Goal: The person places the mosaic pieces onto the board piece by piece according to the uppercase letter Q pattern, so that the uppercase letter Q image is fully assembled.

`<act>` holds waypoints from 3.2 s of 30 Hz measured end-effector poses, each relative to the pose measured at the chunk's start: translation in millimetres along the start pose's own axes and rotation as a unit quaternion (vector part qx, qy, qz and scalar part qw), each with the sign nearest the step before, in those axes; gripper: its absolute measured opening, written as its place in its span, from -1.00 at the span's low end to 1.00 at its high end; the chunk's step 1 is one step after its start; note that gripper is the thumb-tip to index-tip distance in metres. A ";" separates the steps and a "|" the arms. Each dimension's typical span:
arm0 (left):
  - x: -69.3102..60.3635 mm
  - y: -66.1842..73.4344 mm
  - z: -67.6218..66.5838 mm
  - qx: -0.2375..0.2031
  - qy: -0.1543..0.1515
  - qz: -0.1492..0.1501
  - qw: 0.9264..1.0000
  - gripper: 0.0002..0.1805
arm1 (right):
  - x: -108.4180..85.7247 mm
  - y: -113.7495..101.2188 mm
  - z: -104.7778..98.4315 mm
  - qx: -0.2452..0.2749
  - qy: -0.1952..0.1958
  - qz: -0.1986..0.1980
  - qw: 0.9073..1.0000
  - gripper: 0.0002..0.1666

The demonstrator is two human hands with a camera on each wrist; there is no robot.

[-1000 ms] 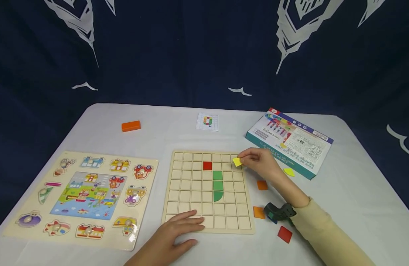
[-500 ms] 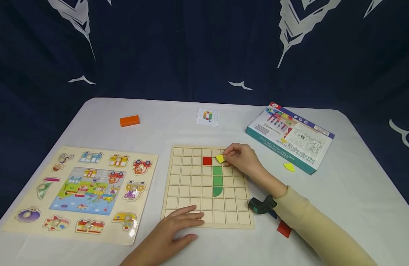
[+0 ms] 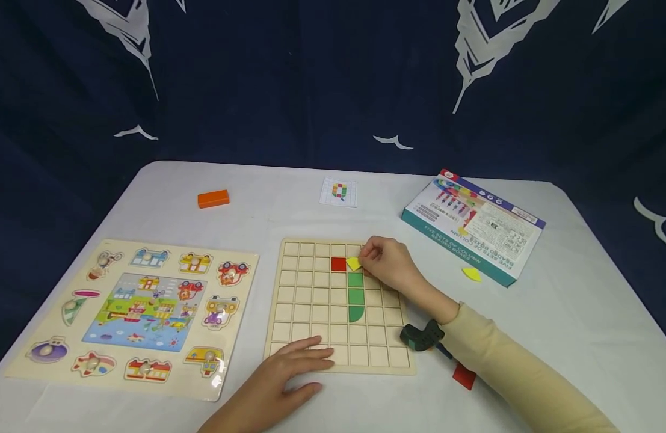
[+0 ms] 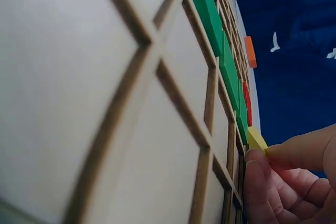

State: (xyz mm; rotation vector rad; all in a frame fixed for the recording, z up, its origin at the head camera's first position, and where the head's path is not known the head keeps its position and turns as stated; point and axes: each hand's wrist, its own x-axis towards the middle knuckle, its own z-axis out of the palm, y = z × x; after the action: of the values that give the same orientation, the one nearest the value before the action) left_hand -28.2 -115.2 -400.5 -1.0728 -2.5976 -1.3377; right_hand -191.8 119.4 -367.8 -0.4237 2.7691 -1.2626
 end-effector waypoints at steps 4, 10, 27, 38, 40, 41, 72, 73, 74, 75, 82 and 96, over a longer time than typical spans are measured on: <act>1.4 -0.3 -0.7 0.004 -0.014 -0.001 1.000 -0.66 | -0.7 1.6 -1.9 -0.005 0.009 -0.006 1.000 -0.93; 2.9 -2.3 -2.8 0.009 -0.018 0.007 1.000 -0.65 | 1.7 0.7 -0.7 -0.023 0.024 -0.016 0.999 -0.89; 3.4 -5.0 -2.2 0.016 -0.012 0.034 0.999 -0.64 | 1.7 -2.2 4.6 -0.034 0.002 -0.064 0.997 -0.86; 4.8 -3.4 1.7 0.013 -0.025 0.017 0.999 -0.65 | -12.4 3.4 -25.7 0.000 -0.007 -0.044 0.999 -0.94; 3.6 -2.8 0.8 0.015 -0.021 0.015 1.000 -0.64 | -19.9 6.3 -41.8 0.016 0.001 -0.038 0.999 -0.96; 3.1 -2.7 0.1 0.017 -0.018 0.015 1.000 -0.64 | -24.7 8.8 -50.5 0.021 0.007 -0.035 0.999 -0.94; 0.1 -1.4 1.5 0.010 0.014 0.028 0.999 -0.65 | -88.5 69.4 -65.9 -0.062 0.006 0.011 0.998 -0.77; 0.1 -1.1 1.6 0.009 0.014 0.027 0.999 -0.65 | -88.6 69.2 -65.6 -0.063 0.005 0.012 0.998 -0.77; 0.1 -0.9 1.7 0.008 0.013 0.027 1.000 -0.65 | -88.6 69.1 -65.3 -0.065 0.005 0.011 0.998 -0.76; 0.0 -0.7 1.7 0.008 0.013 0.027 1.000 -0.65 | -88.6 69.0 -65.2 -0.066 0.004 0.010 0.998 -0.76; -0.3 0.1 1.1 0.004 0.008 0.014 1.000 -0.65 | -86.8 70.8 -70.7 -0.033 -0.004 -0.005 0.999 -0.80; 1.4 0.7 0.2 0.009 0.010 0.011 1.000 -0.65 | -49.0 24.8 -75.9 0.150 -0.037 0.042 0.987 -0.79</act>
State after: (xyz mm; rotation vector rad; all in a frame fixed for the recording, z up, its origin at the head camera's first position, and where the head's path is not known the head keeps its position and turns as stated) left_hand -28.8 -114.0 -399.7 -1.0775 -2.5705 -1.3104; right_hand -163.6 203.8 -338.7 -0.3186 2.4528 -1.5723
